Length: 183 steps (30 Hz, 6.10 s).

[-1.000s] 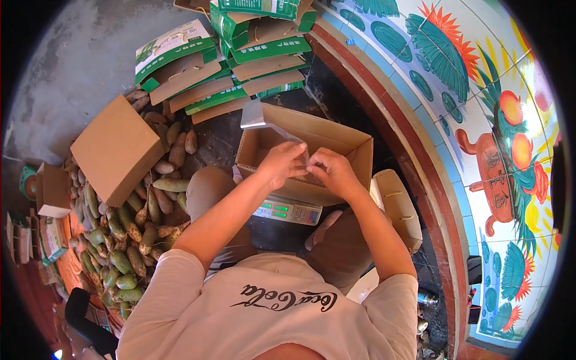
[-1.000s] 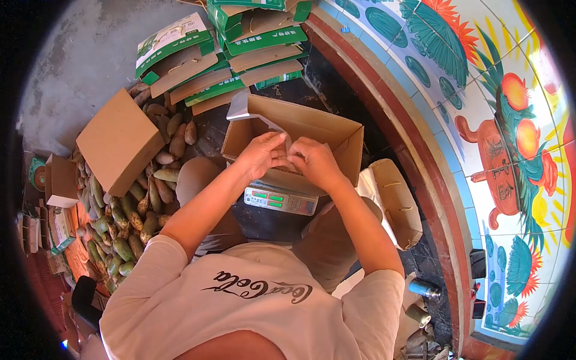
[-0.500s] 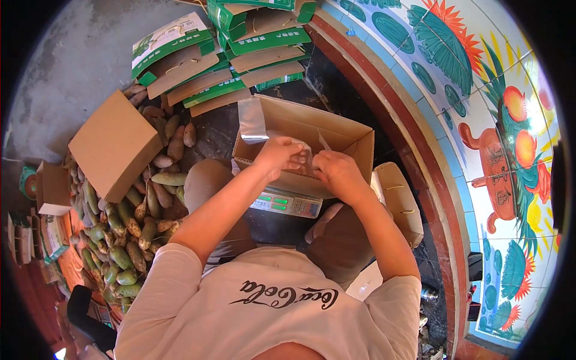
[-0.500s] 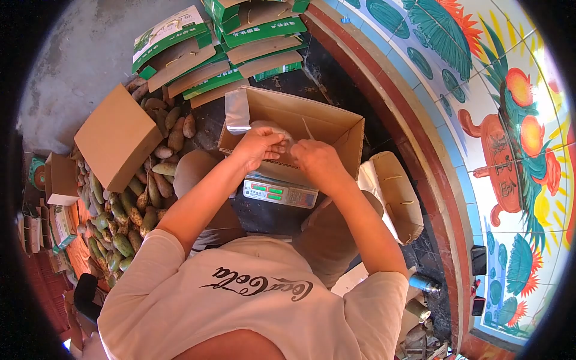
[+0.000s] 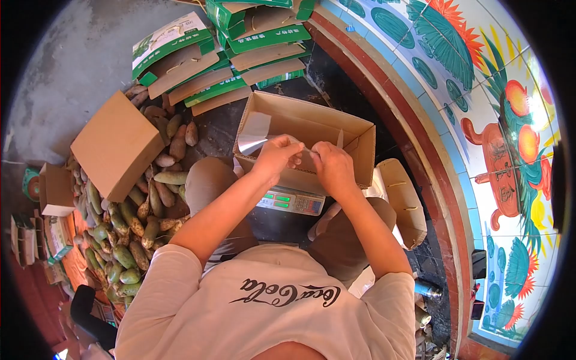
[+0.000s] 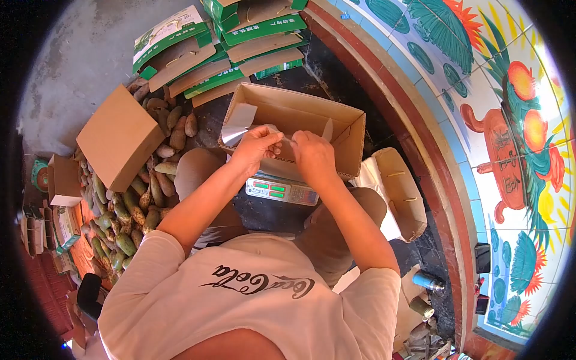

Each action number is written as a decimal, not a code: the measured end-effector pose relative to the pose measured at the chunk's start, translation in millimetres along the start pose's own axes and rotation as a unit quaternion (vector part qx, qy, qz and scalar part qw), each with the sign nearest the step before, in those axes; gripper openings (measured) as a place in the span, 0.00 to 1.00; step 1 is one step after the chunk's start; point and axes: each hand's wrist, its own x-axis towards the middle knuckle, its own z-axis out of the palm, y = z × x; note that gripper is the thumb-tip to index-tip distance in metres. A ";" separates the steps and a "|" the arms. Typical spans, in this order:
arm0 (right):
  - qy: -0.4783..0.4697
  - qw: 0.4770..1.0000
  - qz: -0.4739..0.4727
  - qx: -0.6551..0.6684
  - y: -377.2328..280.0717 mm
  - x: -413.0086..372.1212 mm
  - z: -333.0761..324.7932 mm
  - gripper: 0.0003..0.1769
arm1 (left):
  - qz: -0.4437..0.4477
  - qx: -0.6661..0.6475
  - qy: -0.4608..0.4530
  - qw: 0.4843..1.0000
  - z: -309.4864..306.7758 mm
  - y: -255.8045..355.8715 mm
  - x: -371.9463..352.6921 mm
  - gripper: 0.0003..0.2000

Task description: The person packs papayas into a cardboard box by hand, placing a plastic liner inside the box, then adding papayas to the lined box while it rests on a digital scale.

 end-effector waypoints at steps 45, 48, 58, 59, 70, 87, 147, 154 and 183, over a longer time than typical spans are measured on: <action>0.369 0.690 0.347 0.518 140.1 97.7 -43.2 0.09 | 0.111 0.139 0.048 0.983 -104.9 30.3 -63.1 0.13; 0.272 0.800 0.257 0.469 93.2 115.6 -50.0 0.10 | 0.342 0.481 0.193 0.784 -60.4 62.0 -58.3 0.23; 0.104 0.935 0.074 0.330 6.5 108.2 -77.8 0.12 | 0.317 0.626 0.194 0.686 -15.6 101.6 25.1 0.24; 0.096 0.960 0.053 0.257 14.7 100.3 -82.9 0.13 | 0.383 0.624 0.202 0.651 -34.0 104.8 29.6 0.17; -0.199 0.961 0.185 0.051 68.2 30.0 -99.9 0.13 | 0.375 0.555 0.425 0.609 -69.7 167.7 -29.9 0.07; -0.049 0.991 0.118 -0.044 86.2 4.6 -138.1 0.12 | 0.354 0.660 0.160 0.643 -48.2 154.6 -55.0 0.13; -0.155 0.945 0.156 -0.243 77.6 39.0 -94.4 0.27 | -0.026 0.240 -0.072 0.968 -73.3 57.5 98.2 0.11; -0.006 0.986 -0.062 0.153 -16.6 100.3 -0.6 0.30 | 0.028 0.254 -0.088 0.963 -66.0 43.4 91.8 0.11; -0.042 0.885 0.275 0.372 10.0 148.9 188.2 0.14 | -0.004 0.074 0.102 0.992 -138.4 69.9 134.8 0.03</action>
